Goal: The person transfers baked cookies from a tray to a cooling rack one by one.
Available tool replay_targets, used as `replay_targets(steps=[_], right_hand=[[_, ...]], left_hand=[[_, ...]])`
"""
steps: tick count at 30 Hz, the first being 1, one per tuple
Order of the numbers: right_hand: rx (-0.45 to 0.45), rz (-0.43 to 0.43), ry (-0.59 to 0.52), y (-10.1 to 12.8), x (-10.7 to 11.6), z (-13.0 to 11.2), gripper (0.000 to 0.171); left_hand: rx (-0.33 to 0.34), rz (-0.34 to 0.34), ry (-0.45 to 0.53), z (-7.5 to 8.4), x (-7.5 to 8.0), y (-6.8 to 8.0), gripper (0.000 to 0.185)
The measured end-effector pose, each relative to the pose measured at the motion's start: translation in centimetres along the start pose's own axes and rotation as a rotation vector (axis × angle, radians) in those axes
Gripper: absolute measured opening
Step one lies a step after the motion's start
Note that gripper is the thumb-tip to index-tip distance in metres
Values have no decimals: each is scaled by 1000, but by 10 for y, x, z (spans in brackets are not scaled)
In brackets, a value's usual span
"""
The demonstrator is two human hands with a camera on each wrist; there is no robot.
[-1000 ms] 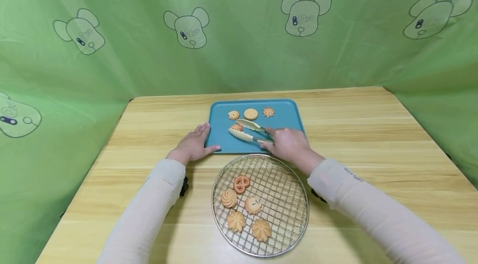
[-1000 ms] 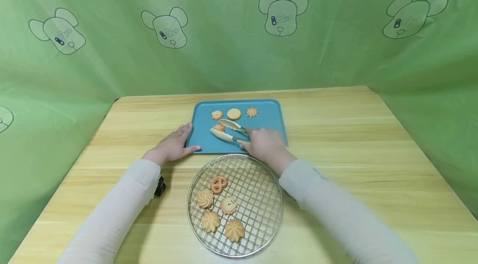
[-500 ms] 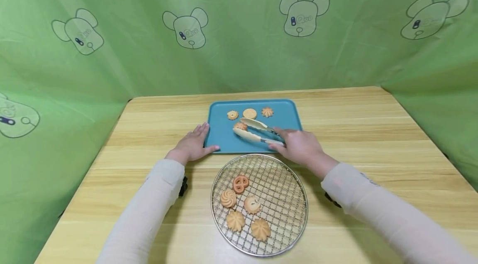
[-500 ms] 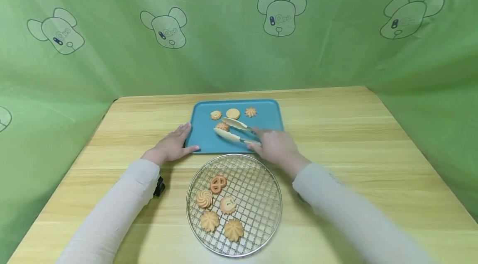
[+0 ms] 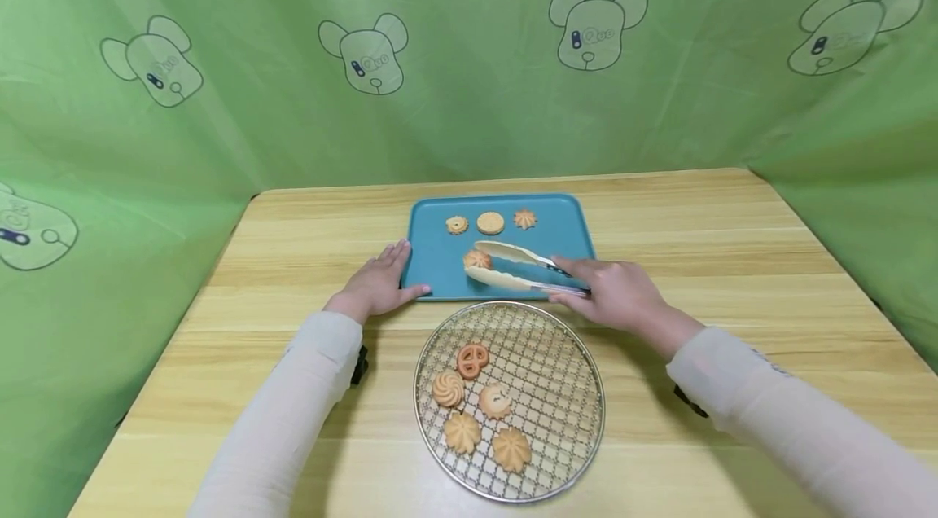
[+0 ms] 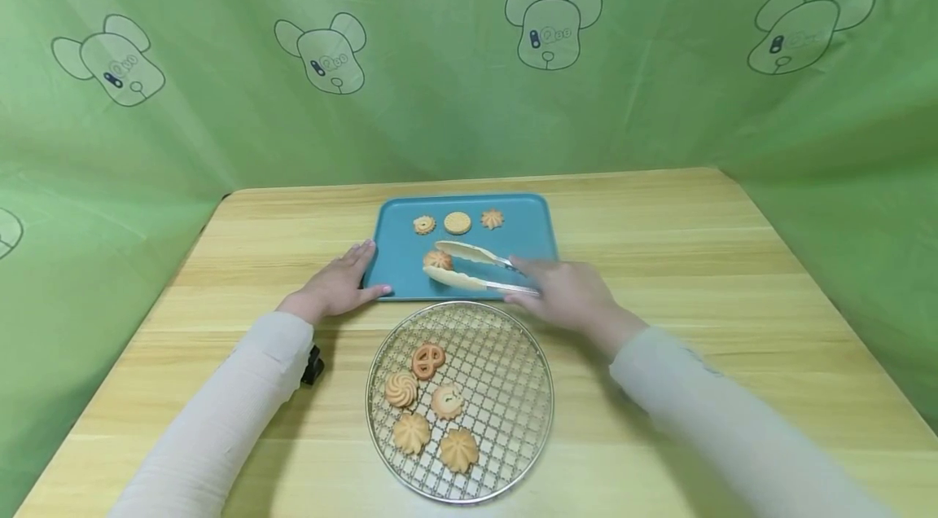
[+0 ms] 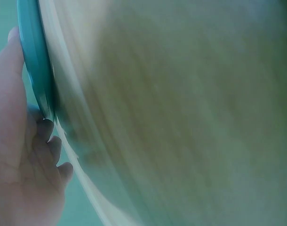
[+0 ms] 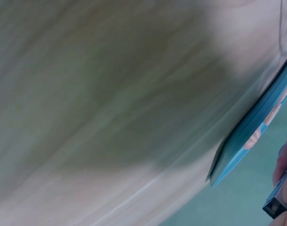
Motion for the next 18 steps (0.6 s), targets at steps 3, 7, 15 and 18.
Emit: replay_targets(steps=[3, 7, 15, 18], right_hand=[[82, 72, 3, 4, 5, -2, 60], [162, 120, -12, 10, 9, -2, 59], [241, 132, -40, 23, 17, -2, 62], [277, 136, -56, 29, 19, -1, 62]], left_hand=[[0, -3, 0, 0, 0, 0, 93], [-1, -5, 4, 0, 0, 0, 92], [2, -2, 6, 0, 0, 0, 93], [2, -2, 9, -1, 0, -1, 92]])
Point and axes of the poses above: each hand's wrist, its own y-axis away from the middle knuckle, its own x-axis out of the back of the hand, z = x × y, the point moved 7 cm from there along -y, towards the middle knuckle, and after that the axes turned 13 degrees about x, right-handed, at the moved point
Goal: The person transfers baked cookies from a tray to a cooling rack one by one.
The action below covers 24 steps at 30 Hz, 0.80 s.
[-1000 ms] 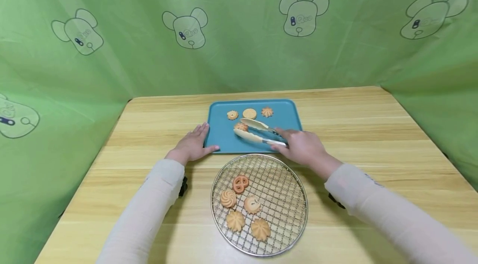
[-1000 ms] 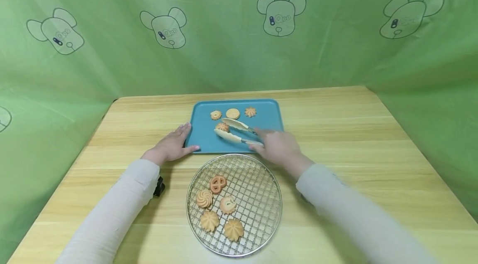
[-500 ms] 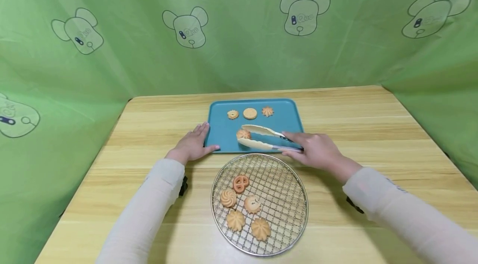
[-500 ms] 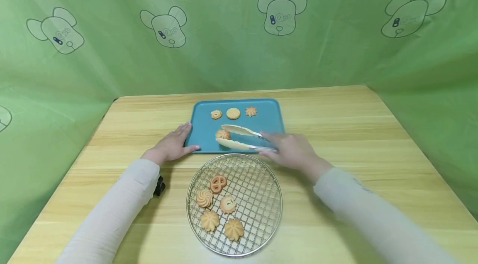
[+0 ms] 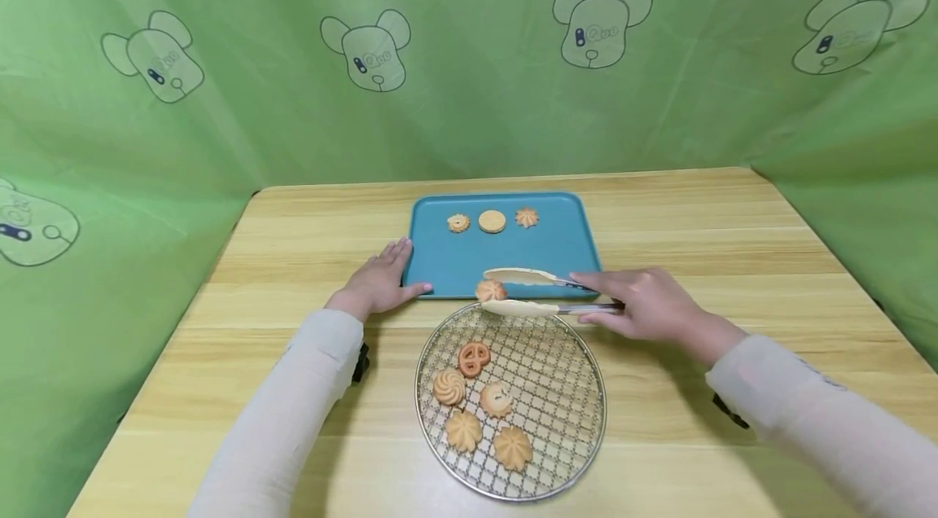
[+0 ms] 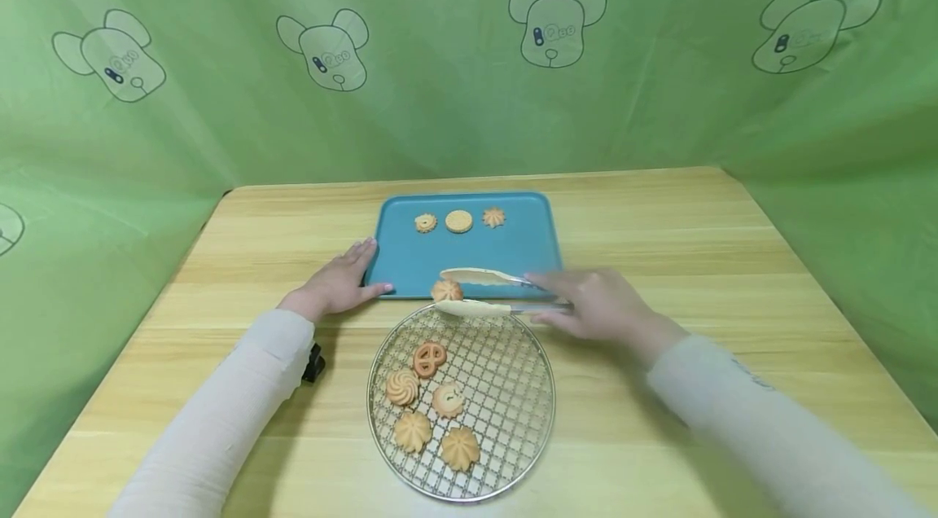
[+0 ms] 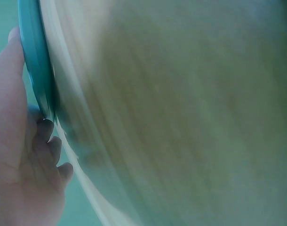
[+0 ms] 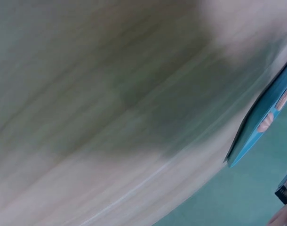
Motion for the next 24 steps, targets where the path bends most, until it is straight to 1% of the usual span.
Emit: replay_targets(steps=[9, 13, 20, 24], right_hand=[[127, 64, -47, 11, 13, -6, 57], [158, 63, -69, 15, 19, -9, 57], [178, 30, -89, 25, 31, -13, 58], [214, 44, -89, 31, 36, -17, 57]], left_hand=[[-2, 1, -8, 0, 0, 0, 93], [2, 1, -6, 0, -1, 0, 93], [2, 2, -4, 0, -2, -1, 94], [4, 2, -4, -1, -1, -1, 94]])
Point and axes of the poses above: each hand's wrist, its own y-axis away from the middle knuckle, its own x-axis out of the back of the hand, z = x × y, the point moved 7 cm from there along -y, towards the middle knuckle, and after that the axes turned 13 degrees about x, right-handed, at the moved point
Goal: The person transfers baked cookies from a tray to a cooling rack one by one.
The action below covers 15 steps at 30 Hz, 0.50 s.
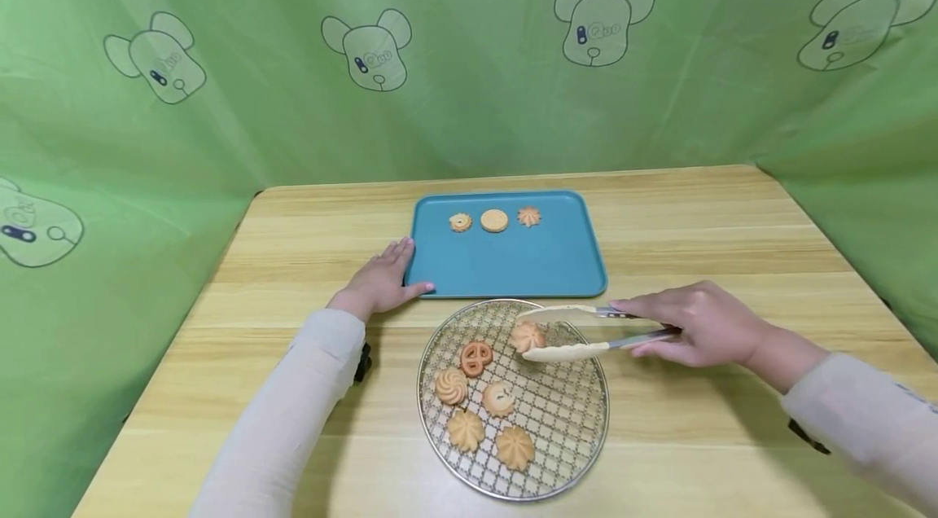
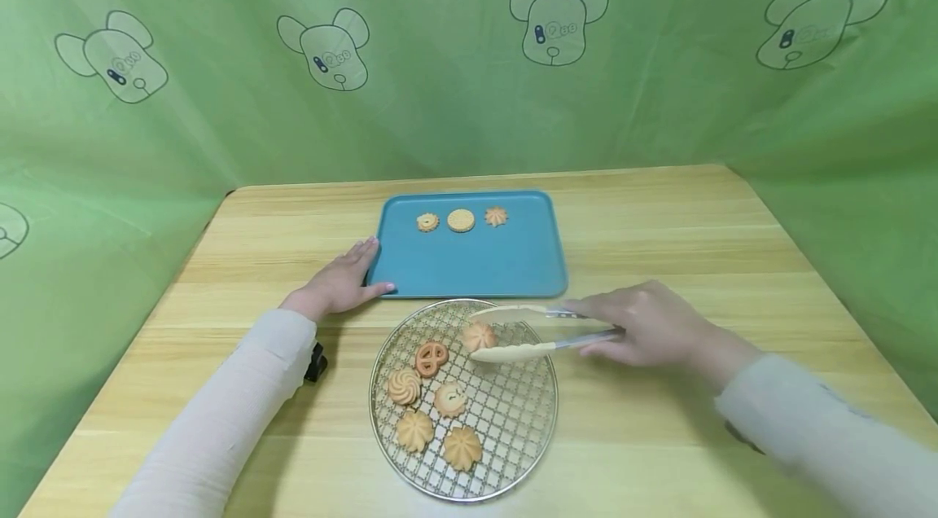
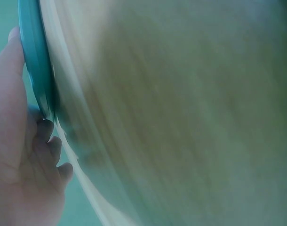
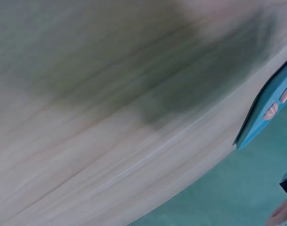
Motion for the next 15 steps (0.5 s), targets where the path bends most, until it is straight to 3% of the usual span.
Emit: replay_targets(steps=[15], right_hand=[[124, 10, -70, 12, 5, -19, 59]], left_hand=[[-8, 0, 10, 2, 1, 1, 93]])
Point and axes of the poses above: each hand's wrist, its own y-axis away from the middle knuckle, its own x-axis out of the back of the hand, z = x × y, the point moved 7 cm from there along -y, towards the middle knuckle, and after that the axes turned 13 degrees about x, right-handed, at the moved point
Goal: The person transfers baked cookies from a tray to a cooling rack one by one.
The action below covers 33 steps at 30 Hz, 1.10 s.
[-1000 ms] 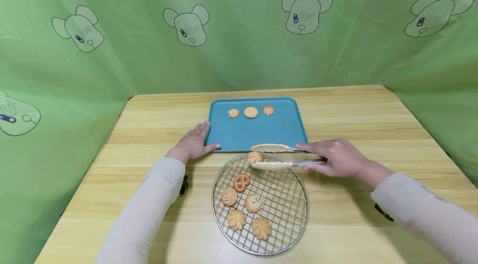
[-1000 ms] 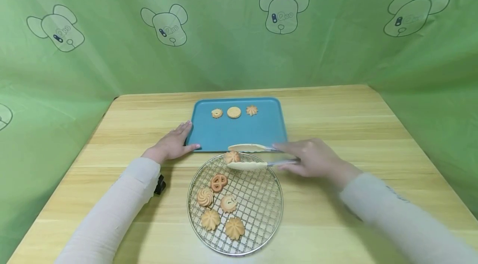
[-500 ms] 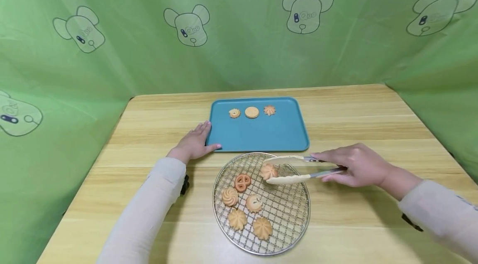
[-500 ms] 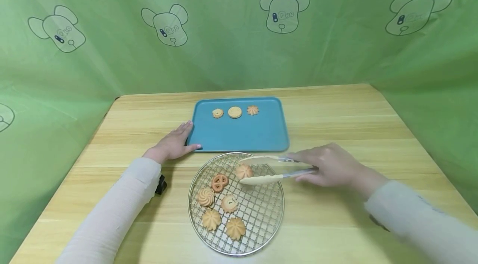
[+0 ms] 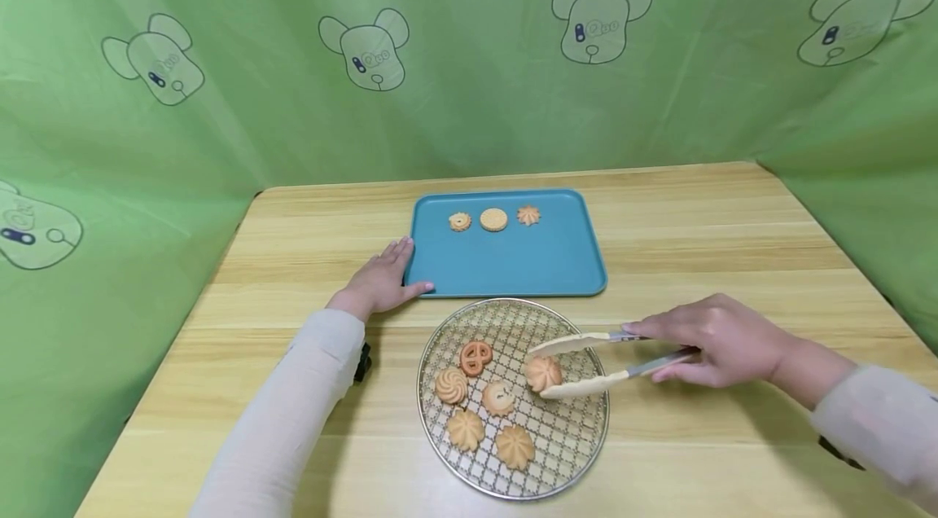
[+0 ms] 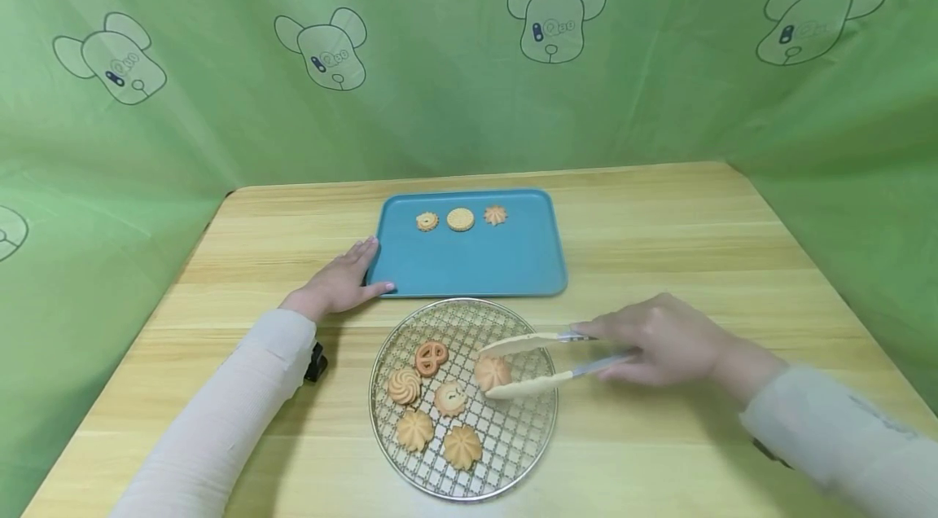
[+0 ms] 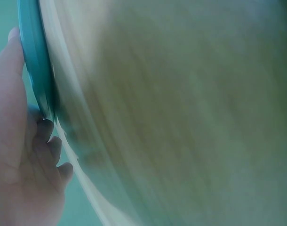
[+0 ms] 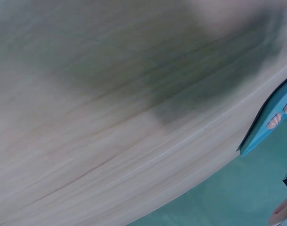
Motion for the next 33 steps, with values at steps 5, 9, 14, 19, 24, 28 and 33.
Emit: replay_targets(steps=[5, 9, 14, 19, 24, 28, 33], right_hand=[[32, -1, -62, 0, -1, -6, 58], [58, -14, -93, -2, -3, -9, 57], [94, -37, -88, -2, -4, -14, 57], [106, -50, -103, -1, -6, -16, 58], [126, -59, -110, -2, -8, -19, 58], [129, -74, -112, -2, -10, -21, 59], [124, -85, -104, 0, -11, -21, 60]], left_hand=[[0, 0, 1, 0, 0, 0, 93], [-1, 5, 4, 0, 0, 0, 93], [2, 5, 4, 0, 0, 0, 93], [-1, 8, -1, -1, -1, -1, 93], [-3, 6, -7, -1, -1, -1, 93], [-1, 1, -6, -1, -1, -2, 92], [6, -6, -10, -1, -2, -2, 93]])
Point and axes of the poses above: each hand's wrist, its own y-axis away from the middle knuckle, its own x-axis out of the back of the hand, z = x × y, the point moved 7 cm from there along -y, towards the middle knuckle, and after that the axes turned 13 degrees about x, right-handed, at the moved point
